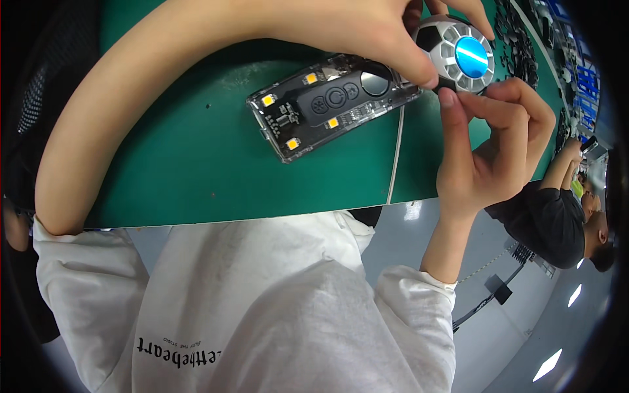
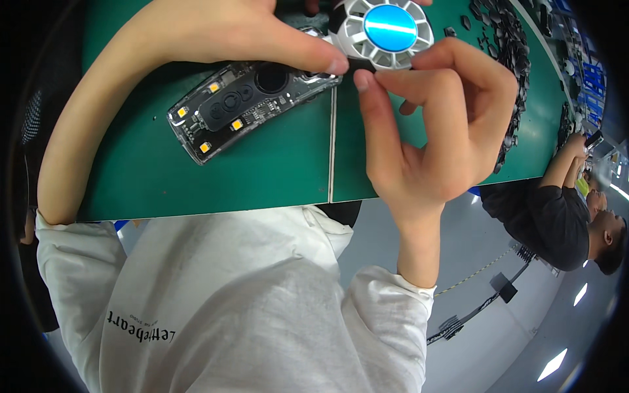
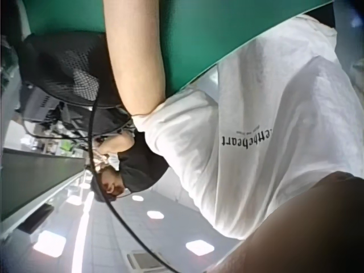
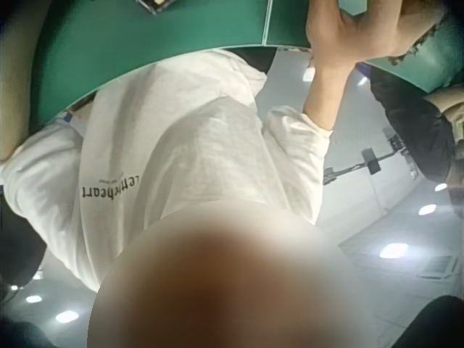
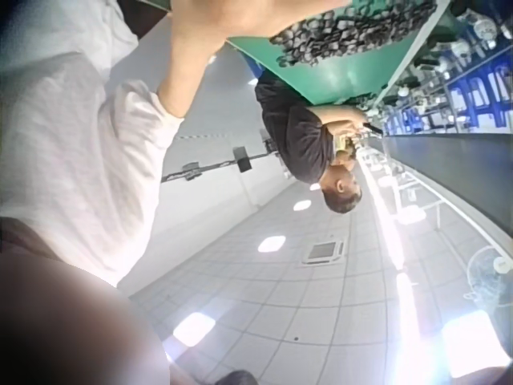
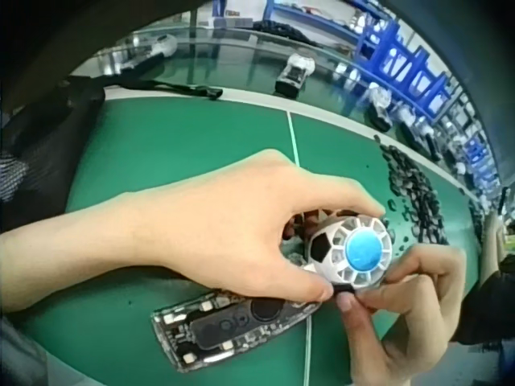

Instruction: Assembling small plastic components onto a PCB and housing unit at an assembly line station.

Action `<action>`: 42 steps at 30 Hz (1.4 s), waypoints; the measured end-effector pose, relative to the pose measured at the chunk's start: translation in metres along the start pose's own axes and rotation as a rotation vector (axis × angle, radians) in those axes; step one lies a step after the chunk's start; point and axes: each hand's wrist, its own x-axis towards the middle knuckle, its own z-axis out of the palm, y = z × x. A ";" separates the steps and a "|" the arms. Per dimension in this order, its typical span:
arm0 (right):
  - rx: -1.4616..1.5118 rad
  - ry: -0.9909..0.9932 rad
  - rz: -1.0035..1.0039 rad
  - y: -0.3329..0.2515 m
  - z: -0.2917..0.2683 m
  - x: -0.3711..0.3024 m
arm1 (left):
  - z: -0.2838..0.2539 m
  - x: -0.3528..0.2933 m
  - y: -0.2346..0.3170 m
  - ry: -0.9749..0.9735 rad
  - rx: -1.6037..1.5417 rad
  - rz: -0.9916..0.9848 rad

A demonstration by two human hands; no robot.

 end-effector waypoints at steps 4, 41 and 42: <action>-0.034 -0.025 0.046 0.004 -0.002 -0.005 | 0.008 0.021 0.006 0.067 0.089 0.109; 0.402 0.004 0.551 0.024 0.042 0.004 | -0.009 0.034 -0.033 0.415 0.509 0.380; 0.343 -0.134 0.442 0.000 0.036 -0.002 | -0.011 0.033 -0.039 0.439 0.524 0.406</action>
